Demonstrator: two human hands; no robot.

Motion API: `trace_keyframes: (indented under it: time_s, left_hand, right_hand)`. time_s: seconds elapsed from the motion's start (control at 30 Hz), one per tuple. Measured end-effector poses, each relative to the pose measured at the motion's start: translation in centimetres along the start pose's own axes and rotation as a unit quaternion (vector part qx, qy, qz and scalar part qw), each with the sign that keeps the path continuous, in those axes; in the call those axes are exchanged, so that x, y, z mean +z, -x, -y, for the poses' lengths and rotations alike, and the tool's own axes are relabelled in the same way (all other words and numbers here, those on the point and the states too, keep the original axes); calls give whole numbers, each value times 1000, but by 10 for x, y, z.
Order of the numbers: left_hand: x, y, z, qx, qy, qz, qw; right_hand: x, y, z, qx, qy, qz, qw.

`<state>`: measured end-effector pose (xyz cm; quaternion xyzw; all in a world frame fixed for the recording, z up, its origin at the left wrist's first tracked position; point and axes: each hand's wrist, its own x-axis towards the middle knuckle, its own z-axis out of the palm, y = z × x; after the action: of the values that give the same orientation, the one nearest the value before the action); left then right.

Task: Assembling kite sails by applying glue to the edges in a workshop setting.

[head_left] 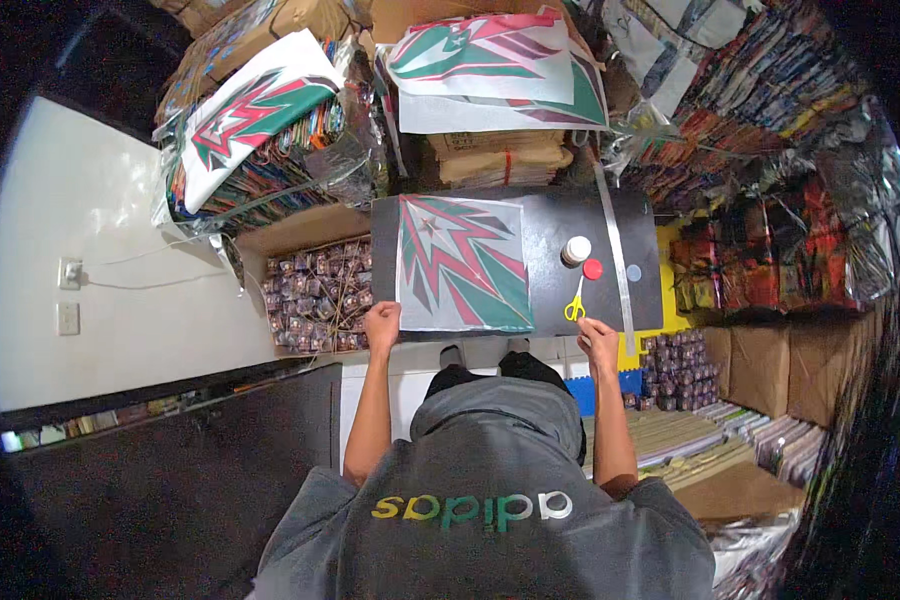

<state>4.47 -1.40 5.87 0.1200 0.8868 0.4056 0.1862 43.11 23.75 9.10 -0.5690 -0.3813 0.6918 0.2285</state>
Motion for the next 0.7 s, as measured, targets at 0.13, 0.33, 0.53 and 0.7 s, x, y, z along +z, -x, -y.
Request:
trace_keyframes:
  time_s: [0.13, 0.33, 0.53, 0.7]
  left_hand:
    - [9, 18, -6, -20, -10, -21, 1000]
    - [11, 40, -15, -34, -2, -36, 999]
    - [16, 48, -23, -25, 10, -47, 999]
    - [17, 49, -38, -32, 32, -26, 999]
  right_hand:
    - [-2, -27, -5, -4, -105, 47, 993]
    - [6, -64, 2, -73, -111, 72, 989]
    - [-5, -70, 26, -7, -128, 25, 991]
    - [-45, -85, 23, -5, -55, -41, 998]
